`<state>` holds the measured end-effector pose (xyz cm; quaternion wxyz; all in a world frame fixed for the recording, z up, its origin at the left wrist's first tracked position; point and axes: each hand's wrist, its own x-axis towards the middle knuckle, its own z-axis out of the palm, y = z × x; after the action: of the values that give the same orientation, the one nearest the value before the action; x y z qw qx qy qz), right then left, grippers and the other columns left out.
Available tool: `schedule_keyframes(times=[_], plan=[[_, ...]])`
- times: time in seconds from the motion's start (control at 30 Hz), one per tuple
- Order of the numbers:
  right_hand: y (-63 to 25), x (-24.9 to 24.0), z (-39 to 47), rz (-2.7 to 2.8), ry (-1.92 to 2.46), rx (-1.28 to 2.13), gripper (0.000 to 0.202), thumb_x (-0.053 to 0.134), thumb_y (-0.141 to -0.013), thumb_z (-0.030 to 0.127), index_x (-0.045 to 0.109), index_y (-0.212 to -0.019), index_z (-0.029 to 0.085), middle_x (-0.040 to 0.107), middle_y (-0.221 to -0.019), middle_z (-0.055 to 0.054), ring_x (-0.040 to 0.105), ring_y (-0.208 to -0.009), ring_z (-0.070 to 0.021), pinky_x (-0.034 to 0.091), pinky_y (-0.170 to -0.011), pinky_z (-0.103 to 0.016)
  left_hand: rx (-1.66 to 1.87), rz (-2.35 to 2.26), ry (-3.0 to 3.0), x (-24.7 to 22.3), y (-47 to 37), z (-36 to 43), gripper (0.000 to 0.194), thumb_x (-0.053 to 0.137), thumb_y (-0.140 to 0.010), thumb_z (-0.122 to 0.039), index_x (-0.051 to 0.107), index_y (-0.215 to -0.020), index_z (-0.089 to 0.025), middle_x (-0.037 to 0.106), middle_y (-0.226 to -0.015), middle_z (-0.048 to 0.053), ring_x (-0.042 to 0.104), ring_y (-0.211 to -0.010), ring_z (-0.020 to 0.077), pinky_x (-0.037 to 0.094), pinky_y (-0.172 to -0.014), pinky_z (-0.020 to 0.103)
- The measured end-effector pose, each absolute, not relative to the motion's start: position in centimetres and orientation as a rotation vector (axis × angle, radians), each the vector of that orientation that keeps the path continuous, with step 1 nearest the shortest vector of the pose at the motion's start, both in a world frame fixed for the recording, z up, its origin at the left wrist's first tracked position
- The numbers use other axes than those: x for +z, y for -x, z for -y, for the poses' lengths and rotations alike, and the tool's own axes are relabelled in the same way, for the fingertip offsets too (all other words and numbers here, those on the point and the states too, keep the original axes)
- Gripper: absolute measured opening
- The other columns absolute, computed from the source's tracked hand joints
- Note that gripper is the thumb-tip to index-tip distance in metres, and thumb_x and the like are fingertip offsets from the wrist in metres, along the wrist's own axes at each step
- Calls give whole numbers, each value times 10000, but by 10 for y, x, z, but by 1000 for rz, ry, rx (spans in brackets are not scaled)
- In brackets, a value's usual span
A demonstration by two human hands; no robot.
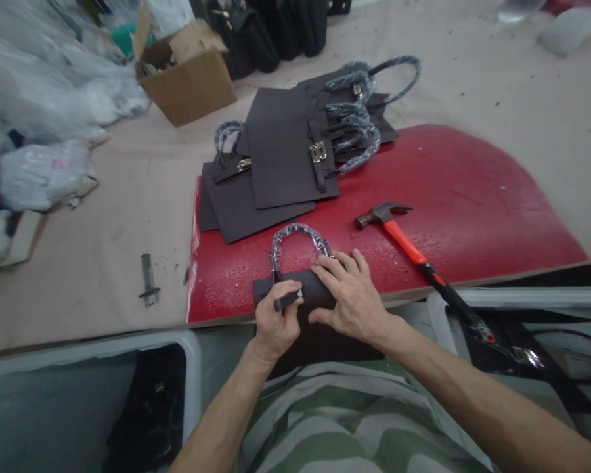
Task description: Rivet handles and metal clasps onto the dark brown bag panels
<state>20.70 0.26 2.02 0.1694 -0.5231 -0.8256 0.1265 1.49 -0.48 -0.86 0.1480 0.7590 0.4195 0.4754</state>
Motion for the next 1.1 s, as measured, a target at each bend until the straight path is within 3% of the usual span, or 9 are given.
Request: schedule_keyframes(times=[0.33, 1.1], plan=[[-206, 22, -2, 2330, 1492, 330, 819, 893, -646, 535, 580, -1316, 185, 596, -1373, -118, 450, -1287, -377, 238, -1170, -615, 1367, -1312, -2069, 0, -19, 7, 115, 578, -964, -188, 675, -1026, -175, 753, -969, 53, 731, -918, 173, 597, -873, 292], [-208, 18, -1, 2285, 1443, 369, 818, 878, -662, 492, 568, -1342, 159, 570, -1401, -122, 418, -1298, -379, 220, -1180, -620, 1266, -1314, -2204, -5, -32, -1, 125, 530, -960, -156, 634, -1028, -169, 726, -953, 63, 711, -899, 165, 572, -849, 265]])
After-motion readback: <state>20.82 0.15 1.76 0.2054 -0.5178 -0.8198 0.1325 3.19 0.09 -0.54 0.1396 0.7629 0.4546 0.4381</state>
